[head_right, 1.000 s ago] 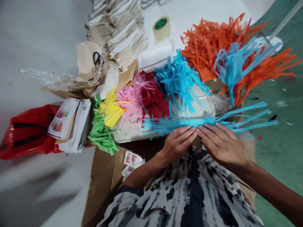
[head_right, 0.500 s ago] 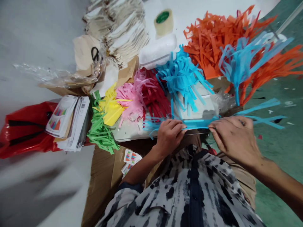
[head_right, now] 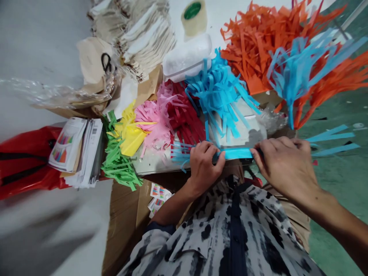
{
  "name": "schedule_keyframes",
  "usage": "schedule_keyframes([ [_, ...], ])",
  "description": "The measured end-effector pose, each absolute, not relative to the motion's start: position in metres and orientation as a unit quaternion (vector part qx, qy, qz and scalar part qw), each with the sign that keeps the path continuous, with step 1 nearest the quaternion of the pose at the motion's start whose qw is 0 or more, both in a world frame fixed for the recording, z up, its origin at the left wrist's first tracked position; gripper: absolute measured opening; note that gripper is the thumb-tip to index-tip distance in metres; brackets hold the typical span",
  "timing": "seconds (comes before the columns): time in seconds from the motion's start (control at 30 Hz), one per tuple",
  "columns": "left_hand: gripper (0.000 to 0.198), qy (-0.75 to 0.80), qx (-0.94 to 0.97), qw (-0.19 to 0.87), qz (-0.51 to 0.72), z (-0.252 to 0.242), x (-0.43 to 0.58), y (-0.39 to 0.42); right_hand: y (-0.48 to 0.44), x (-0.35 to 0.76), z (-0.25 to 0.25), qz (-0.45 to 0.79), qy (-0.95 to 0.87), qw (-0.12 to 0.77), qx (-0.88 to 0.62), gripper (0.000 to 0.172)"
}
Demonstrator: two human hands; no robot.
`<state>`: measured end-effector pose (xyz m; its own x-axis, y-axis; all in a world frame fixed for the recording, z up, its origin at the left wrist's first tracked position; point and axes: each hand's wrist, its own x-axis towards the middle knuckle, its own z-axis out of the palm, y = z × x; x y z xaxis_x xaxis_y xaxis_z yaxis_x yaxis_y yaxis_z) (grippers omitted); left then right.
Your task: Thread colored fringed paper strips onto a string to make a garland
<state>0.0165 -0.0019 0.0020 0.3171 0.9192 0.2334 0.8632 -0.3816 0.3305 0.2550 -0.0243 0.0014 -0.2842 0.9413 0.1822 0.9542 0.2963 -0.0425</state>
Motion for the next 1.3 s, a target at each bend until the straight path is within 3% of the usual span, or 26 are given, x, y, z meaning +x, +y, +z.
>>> schedule_keyframes([
  [0.33, 0.027, 0.538, 0.825, 0.033, 0.169, -0.003, 0.017, 0.004, -0.021, 0.245, 0.007, -0.079, -0.792, 0.026, -0.605, 0.037],
  [0.5, 0.022, 0.513, 0.832, -0.031, 0.208, -0.006, 0.018, 0.002, -0.024, 0.25, -0.004, -0.122, -0.775, 0.106, -0.611, 0.04],
  [0.7, 0.02, 0.29, 0.923, -0.106, 0.227, -0.007, 0.022, 0.007, -0.041, 0.284, -0.011, -0.18, -0.751, 0.205, -0.601, 0.025],
  [0.8, 0.023, 0.274, 0.931, -0.117, 0.212, -0.006, 0.024, 0.007, -0.058, 0.279, -0.01, -0.173, -0.808, 0.228, -0.515, 0.045],
  [0.9, 0.026, 0.265, 0.936, -0.124, 0.197, -0.006, 0.021, 0.002, -0.071, 0.263, -0.013, -0.079, -0.857, 0.186, -0.474, 0.069],
  [1.0, 0.032, 0.247, 0.944, -0.121, 0.182, -0.003, 0.006, -0.001, -0.077, 0.256, -0.018, -0.025, -0.844, 0.169, -0.508, 0.073],
  [1.13, 0.036, 0.223, 0.957, -0.099, 0.156, 0.009, -0.04, 0.007, -0.075, 0.266, -0.022, -0.002, -0.837, 0.169, -0.521, 0.059],
  [1.3, 0.031, 0.313, 0.921, -0.011, 0.23, 0.031, -0.085, 0.023, -0.064, 0.273, -0.022, -0.026, -0.85, 0.191, -0.49, 0.038],
])
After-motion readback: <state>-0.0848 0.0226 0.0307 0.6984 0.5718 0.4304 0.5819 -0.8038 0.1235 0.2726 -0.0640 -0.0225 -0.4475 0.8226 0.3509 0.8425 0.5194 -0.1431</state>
